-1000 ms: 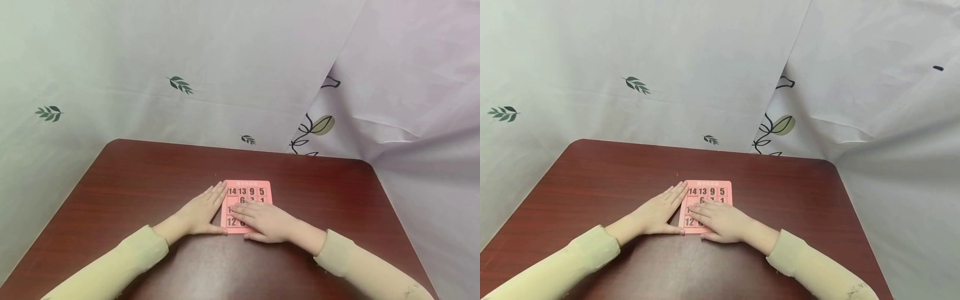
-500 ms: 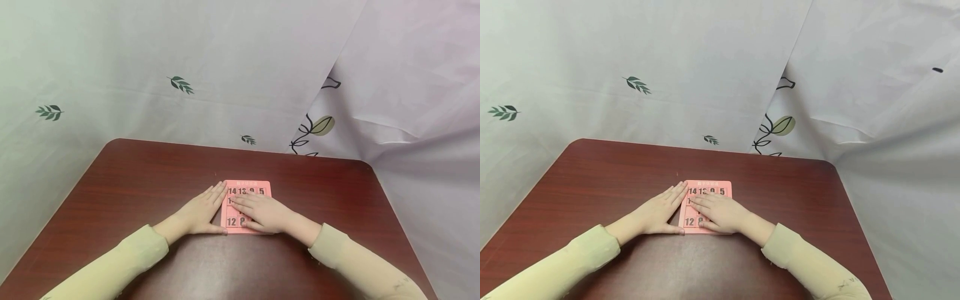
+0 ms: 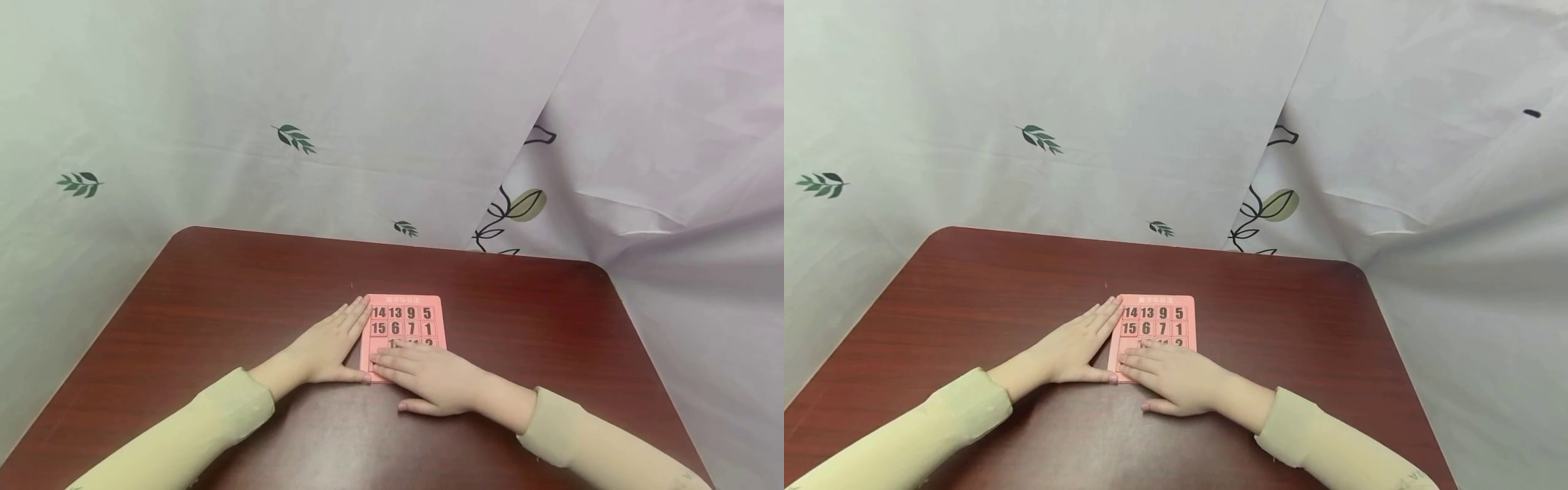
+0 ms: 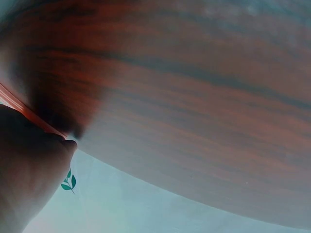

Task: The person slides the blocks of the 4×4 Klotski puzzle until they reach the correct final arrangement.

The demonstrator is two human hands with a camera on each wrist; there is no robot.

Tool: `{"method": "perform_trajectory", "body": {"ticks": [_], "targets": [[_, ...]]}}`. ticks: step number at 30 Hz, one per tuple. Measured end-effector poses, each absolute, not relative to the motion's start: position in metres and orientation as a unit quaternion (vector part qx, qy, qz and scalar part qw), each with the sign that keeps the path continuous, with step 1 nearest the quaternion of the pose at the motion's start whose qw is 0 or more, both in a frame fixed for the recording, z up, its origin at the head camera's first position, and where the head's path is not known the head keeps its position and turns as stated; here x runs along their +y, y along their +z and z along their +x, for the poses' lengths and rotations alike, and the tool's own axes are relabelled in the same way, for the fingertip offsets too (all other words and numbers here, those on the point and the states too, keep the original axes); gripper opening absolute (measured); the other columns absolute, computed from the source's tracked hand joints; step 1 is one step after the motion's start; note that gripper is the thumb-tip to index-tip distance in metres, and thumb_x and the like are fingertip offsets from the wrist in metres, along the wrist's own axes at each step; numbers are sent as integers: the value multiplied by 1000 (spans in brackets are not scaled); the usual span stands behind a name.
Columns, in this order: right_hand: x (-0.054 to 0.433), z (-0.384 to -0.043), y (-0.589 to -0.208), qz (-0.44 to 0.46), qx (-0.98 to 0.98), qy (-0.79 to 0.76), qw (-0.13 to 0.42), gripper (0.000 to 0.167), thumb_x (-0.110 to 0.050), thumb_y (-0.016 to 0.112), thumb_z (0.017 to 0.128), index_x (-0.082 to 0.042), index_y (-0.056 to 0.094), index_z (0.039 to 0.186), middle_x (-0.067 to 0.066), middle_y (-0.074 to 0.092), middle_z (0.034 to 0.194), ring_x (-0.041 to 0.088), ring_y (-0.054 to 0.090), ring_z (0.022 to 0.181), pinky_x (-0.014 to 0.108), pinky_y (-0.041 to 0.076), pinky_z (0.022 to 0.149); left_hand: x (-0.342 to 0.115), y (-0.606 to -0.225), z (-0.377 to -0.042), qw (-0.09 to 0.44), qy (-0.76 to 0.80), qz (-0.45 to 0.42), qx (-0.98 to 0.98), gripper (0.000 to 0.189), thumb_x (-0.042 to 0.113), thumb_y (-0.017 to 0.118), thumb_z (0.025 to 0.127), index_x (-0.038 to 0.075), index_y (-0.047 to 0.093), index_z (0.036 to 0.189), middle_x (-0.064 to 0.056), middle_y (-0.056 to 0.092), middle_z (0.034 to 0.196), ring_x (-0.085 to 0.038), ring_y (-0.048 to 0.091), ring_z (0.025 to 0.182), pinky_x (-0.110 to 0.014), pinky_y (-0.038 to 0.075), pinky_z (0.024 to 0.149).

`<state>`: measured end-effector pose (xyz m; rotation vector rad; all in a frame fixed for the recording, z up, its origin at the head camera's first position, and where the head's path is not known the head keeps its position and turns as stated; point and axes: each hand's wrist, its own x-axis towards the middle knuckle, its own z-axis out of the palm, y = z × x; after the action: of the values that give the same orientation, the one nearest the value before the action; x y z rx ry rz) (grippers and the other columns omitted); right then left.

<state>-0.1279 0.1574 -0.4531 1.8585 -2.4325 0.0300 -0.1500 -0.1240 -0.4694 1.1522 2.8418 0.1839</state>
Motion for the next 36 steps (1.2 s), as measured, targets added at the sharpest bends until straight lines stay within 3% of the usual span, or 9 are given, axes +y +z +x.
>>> {"method": "perform_trajectory", "body": {"ticks": [13, 20, 25, 36], "targets": [[157, -136, -455, 565, -825, 1, -4, 67, -49, 56, 107, -13, 44, 163, 2, 48, 167, 18, 44, 156, 38, 37, 130, -123, -468, -150, 38, 57, 375, 924, 123, 79, 64, 87, -9, 25, 164, -27, 18, 175, -39, 22, 164, -49, 27, 134], [156, -146, -460, 564, -825, 6, 5, 64, -47, 54, 108, -14, 44, 163, 1, 47, 167, 17, 44, 156, 38, 37, 129, -122, -469, -149, 37, 61, 377, 924, 123, 78, 65, 87, -10, 25, 164, -28, 18, 175, -40, 23, 164, -50, 28, 134], [161, -140, -457, 563, -827, 12, -2, 67, -48, 55, 108, -13, 43, 163, 3, 45, 169, 19, 42, 158, 39, 37, 130, -122, -470, -149, 39, 60, 375, 924, 123, 78, 64, 88, -9, 25, 164, -28, 18, 175, -40, 22, 164, -49, 27, 134], [191, -120, -460, 578, -815, 22, 41, 67, -46, 61, 105, -11, 46, 161, 4, 50, 165, 20, 48, 154, 41, 42, 126, -123, -469, -150, 39, 59, 371, 926, 124, 79, 65, 87, -9, 25, 164, -27, 17, 175, -39, 21, 164, -49, 28, 133]]}}
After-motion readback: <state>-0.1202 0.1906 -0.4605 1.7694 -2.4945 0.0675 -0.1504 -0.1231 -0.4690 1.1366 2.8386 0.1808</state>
